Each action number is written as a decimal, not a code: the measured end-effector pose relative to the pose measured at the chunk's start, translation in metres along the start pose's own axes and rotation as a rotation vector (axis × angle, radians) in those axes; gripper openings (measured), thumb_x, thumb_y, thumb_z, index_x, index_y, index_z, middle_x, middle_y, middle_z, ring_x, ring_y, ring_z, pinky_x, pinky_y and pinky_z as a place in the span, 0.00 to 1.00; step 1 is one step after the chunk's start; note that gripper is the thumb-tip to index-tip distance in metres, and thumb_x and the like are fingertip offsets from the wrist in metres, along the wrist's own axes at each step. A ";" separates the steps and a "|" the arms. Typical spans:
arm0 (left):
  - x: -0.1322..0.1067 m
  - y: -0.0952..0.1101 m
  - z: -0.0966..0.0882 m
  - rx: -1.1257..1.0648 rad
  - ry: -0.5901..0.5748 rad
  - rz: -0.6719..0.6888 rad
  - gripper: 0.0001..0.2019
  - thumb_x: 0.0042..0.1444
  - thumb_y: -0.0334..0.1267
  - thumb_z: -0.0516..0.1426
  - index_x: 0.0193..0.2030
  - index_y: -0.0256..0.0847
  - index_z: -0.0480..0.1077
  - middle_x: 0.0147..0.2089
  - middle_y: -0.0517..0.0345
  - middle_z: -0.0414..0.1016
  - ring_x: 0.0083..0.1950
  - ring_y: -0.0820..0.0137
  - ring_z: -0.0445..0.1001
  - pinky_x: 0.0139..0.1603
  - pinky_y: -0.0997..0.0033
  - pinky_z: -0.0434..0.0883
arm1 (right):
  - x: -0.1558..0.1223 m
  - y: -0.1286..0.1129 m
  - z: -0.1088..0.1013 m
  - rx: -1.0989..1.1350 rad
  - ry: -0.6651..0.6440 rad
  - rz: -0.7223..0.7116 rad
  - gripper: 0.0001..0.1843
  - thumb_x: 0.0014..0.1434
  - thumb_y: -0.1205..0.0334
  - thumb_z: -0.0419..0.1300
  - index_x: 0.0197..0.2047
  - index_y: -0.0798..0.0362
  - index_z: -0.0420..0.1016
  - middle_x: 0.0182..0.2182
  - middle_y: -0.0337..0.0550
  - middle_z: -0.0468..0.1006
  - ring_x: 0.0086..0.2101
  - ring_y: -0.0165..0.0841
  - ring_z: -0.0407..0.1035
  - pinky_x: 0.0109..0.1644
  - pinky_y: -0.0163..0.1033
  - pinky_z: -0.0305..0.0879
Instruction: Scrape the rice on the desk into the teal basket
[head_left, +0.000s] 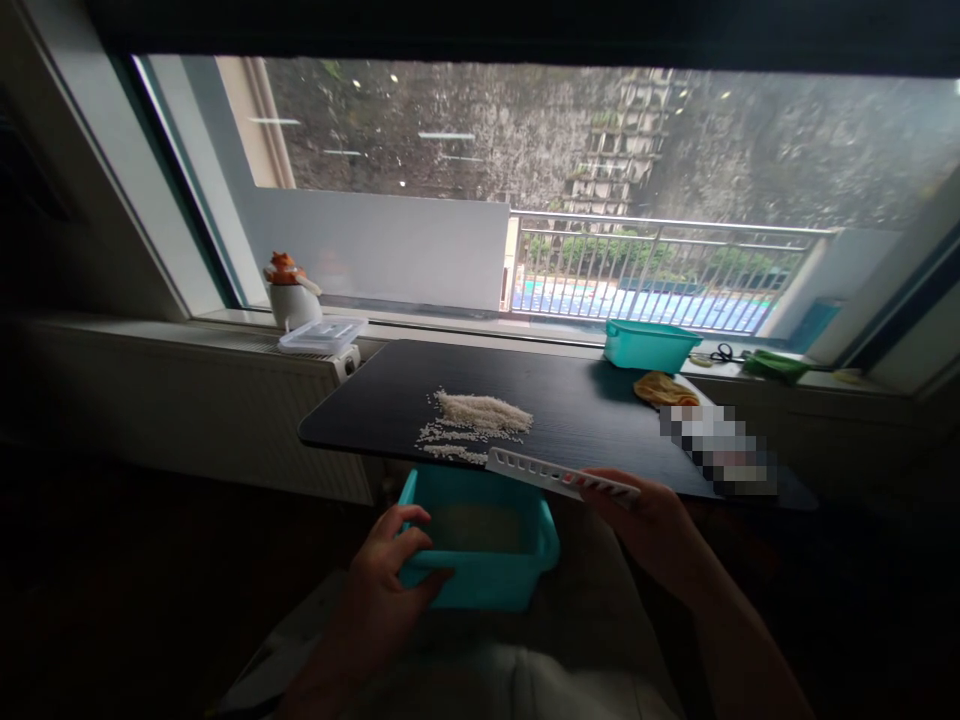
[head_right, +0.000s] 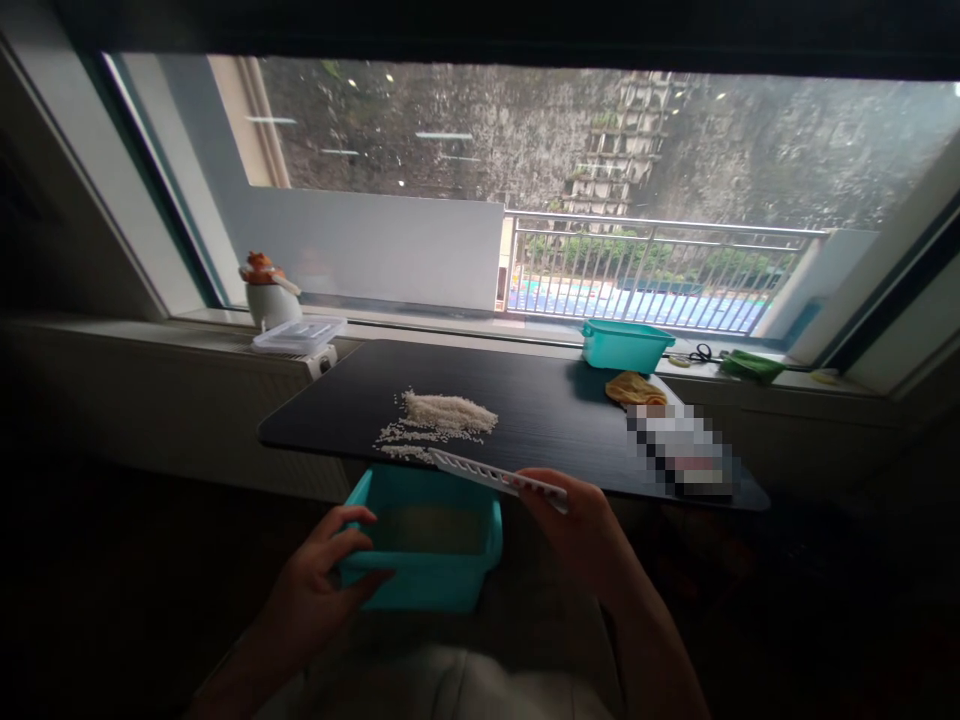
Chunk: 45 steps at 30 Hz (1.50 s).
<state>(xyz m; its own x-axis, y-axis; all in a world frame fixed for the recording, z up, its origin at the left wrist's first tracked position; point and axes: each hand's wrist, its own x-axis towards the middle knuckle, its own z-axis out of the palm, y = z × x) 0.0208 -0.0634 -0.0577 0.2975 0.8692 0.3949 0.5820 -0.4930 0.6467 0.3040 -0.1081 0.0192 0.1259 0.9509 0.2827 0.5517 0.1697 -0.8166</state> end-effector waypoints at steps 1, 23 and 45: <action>0.000 0.000 0.000 -0.002 0.001 -0.002 0.06 0.48 0.39 0.61 0.27 0.41 0.69 0.49 0.53 0.66 0.47 0.62 0.72 0.45 0.65 0.71 | 0.002 0.001 0.002 0.008 0.026 -0.001 0.14 0.57 0.55 0.58 0.40 0.53 0.79 0.30 0.42 0.80 0.30 0.36 0.72 0.32 0.35 0.66; 0.000 -0.004 0.000 0.042 0.031 0.007 0.08 0.48 0.42 0.61 0.26 0.42 0.70 0.48 0.53 0.68 0.43 0.63 0.74 0.35 0.71 0.73 | 0.023 0.014 0.017 0.064 0.044 -0.056 0.14 0.57 0.56 0.57 0.39 0.54 0.79 0.30 0.42 0.79 0.31 0.36 0.71 0.33 0.36 0.65; -0.003 -0.014 -0.004 0.078 0.064 0.024 0.07 0.48 0.43 0.61 0.27 0.43 0.72 0.47 0.53 0.69 0.43 0.63 0.75 0.36 0.71 0.74 | 0.032 0.010 0.019 0.098 0.009 -0.084 0.14 0.57 0.55 0.57 0.39 0.53 0.78 0.29 0.41 0.79 0.29 0.36 0.71 0.31 0.37 0.67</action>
<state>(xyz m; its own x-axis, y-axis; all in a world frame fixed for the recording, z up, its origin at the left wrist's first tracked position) 0.0094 -0.0590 -0.0653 0.2647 0.8520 0.4517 0.6332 -0.5069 0.5849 0.2982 -0.0707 0.0106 0.0903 0.9301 0.3561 0.4771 0.2735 -0.8352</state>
